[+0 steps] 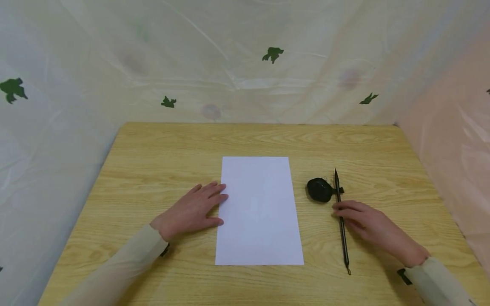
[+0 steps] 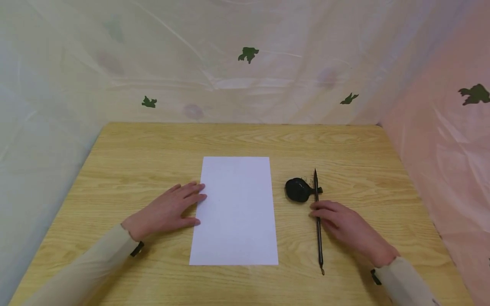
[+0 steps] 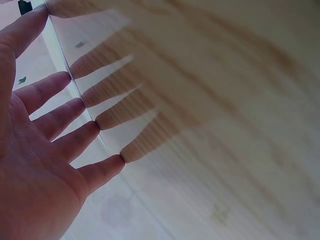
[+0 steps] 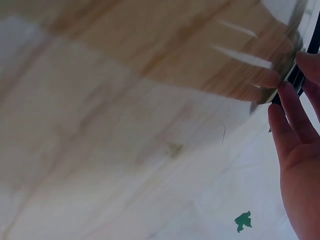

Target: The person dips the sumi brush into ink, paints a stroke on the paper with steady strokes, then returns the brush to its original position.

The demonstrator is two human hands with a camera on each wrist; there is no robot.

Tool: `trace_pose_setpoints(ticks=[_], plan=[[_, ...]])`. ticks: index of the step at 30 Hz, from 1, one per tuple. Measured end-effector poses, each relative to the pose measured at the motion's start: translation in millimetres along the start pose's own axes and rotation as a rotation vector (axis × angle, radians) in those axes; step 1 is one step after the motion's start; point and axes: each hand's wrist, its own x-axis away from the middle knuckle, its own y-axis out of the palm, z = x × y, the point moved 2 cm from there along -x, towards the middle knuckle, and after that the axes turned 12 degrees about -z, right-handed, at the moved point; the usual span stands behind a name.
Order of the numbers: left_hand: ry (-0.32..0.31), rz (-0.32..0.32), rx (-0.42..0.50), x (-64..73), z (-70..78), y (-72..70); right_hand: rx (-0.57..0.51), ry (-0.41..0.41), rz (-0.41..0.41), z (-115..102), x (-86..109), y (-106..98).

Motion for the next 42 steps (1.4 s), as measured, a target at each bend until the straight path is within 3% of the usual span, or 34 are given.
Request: trace_pose_setpoints(ticks=[10,15,19,23,32,42], plan=[[-0.008,-0.005,0.006,-0.2,0.3,0.6,0.052,-0.032,0.009,-3.3,-3.8,-2.5],[-0.008,-0.013,0.024,-1.0,1.2,-0.3,0.082,0.021,0.032,-10.7,-3.6,-15.1],[-0.003,-0.01,0.027,-0.4,1.6,-1.2,0.136,0.036,0.095,-18.1,-7.1,-26.9],[-0.001,-0.006,0.027,0.2,1.5,-0.9,0.146,0.004,0.212,-27.2,-15.3,-35.4],[-0.009,-0.006,0.032,0.9,0.7,0.9,0.036,-0.041,0.499,-58.5,-35.9,-49.9],[-0.012,-0.01,0.055,1.5,0.9,0.0,-0.124,-0.189,0.842,-91.1,-68.6,-63.3]])
